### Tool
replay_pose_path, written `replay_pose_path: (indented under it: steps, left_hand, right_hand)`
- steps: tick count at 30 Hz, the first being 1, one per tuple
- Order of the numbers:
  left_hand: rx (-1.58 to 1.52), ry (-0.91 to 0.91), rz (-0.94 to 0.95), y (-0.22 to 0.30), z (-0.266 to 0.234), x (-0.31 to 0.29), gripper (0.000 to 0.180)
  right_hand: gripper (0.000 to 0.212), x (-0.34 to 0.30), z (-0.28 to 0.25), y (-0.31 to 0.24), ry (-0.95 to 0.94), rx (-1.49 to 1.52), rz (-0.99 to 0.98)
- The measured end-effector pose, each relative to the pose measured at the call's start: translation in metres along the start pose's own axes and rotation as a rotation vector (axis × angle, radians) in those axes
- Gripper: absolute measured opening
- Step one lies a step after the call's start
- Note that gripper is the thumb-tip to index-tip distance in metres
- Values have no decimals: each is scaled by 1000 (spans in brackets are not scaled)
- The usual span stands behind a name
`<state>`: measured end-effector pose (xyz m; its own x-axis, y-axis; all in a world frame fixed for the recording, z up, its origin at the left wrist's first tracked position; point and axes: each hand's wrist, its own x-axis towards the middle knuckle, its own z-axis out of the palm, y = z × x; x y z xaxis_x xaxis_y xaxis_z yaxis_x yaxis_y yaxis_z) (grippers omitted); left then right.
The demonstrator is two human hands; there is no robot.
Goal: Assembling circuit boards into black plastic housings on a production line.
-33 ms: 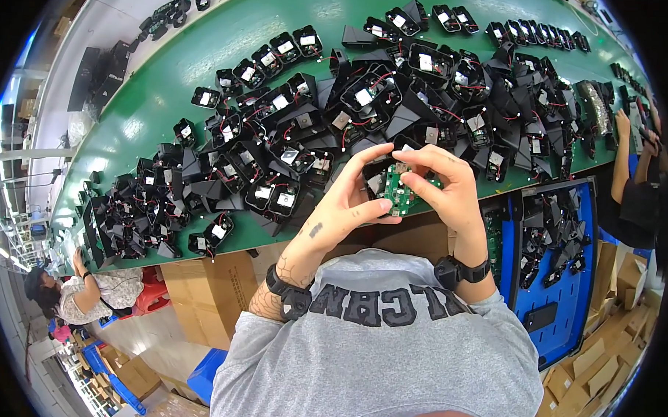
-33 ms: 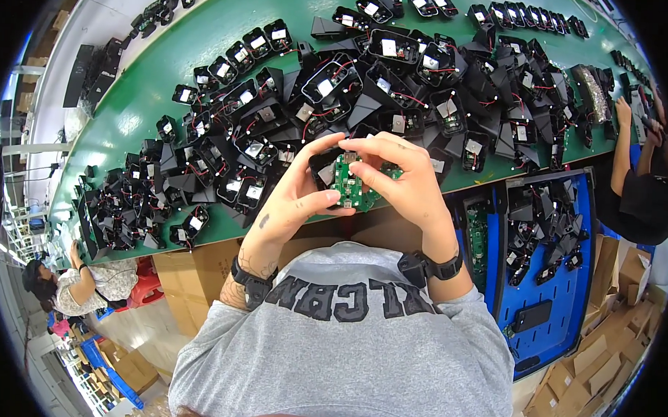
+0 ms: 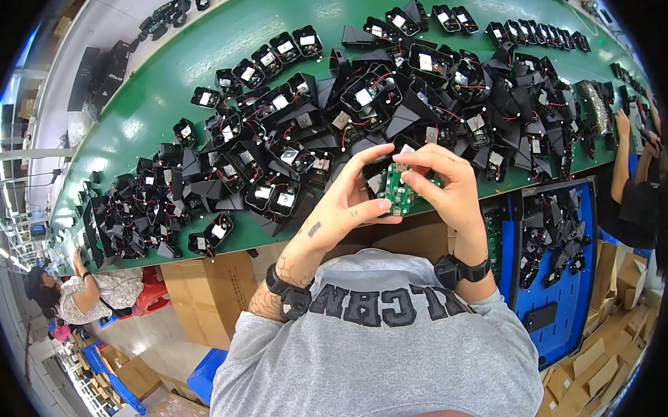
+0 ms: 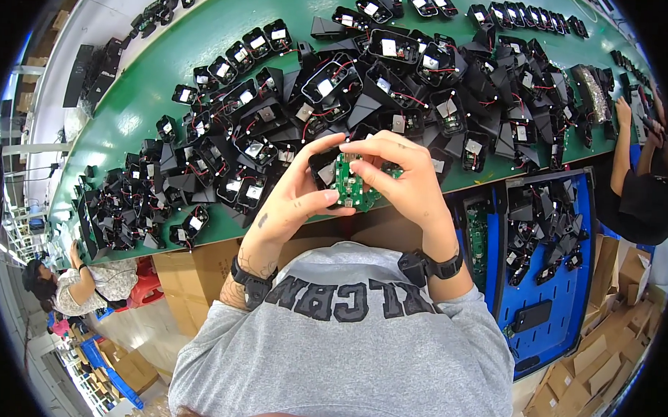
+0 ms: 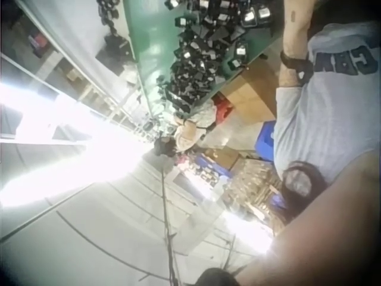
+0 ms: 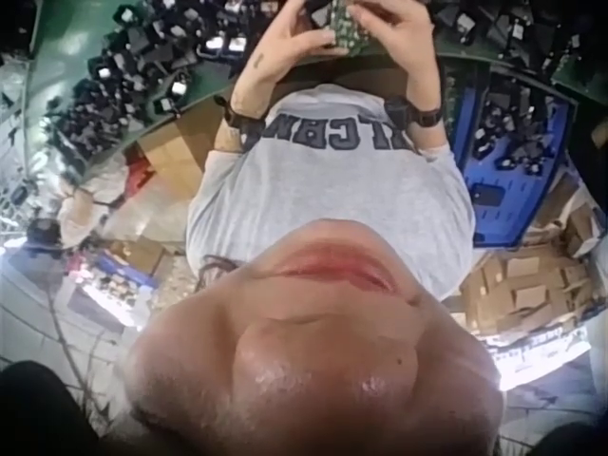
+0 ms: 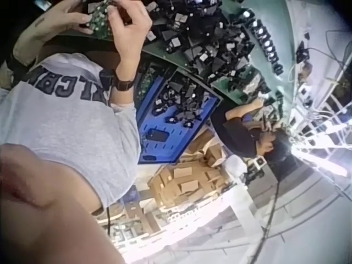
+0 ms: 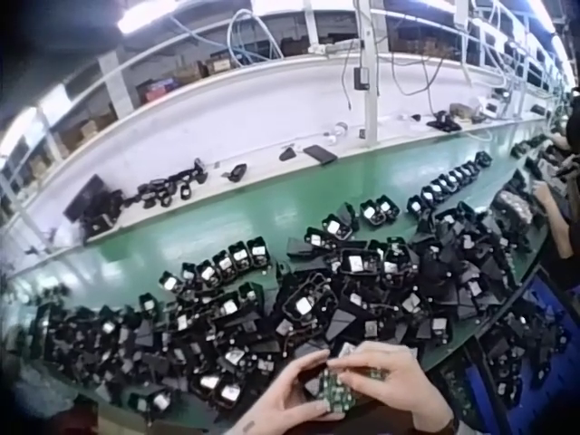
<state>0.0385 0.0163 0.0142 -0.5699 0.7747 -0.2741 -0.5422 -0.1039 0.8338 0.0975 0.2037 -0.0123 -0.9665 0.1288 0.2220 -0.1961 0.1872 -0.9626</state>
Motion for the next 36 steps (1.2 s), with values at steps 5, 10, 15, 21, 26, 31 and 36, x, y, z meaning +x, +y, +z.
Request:
replay_pose_path:
  steps: [5,10,15,21,26,31,36]
  left_hand:
    - [-177,-20,36,-4,-4,3,72]
    - [-175,50,276,-12,-4,7,77]
    - [-105,53,348,-18,0,10,78]
    - [-92,111,384,-24,2,10,74]
    - [-165,115,406,-21,4,10,71]
    - [-171,116,391,-22,5,10,70]
    - [-164,118,387,-24,5,11,70]
  right_hand:
    - [24,1,2,2,118,356,255]
    - [24,0,3,11,178,422,375]
    - [24,-3,14,13,248,487,374]
    - [23,-10,23,8,278,408,332]
    - [23,-14,29,14,262,541,379]
    - [22,-18,31,19,264,651,342]
    - [21,-20,35,21,324,706,300]
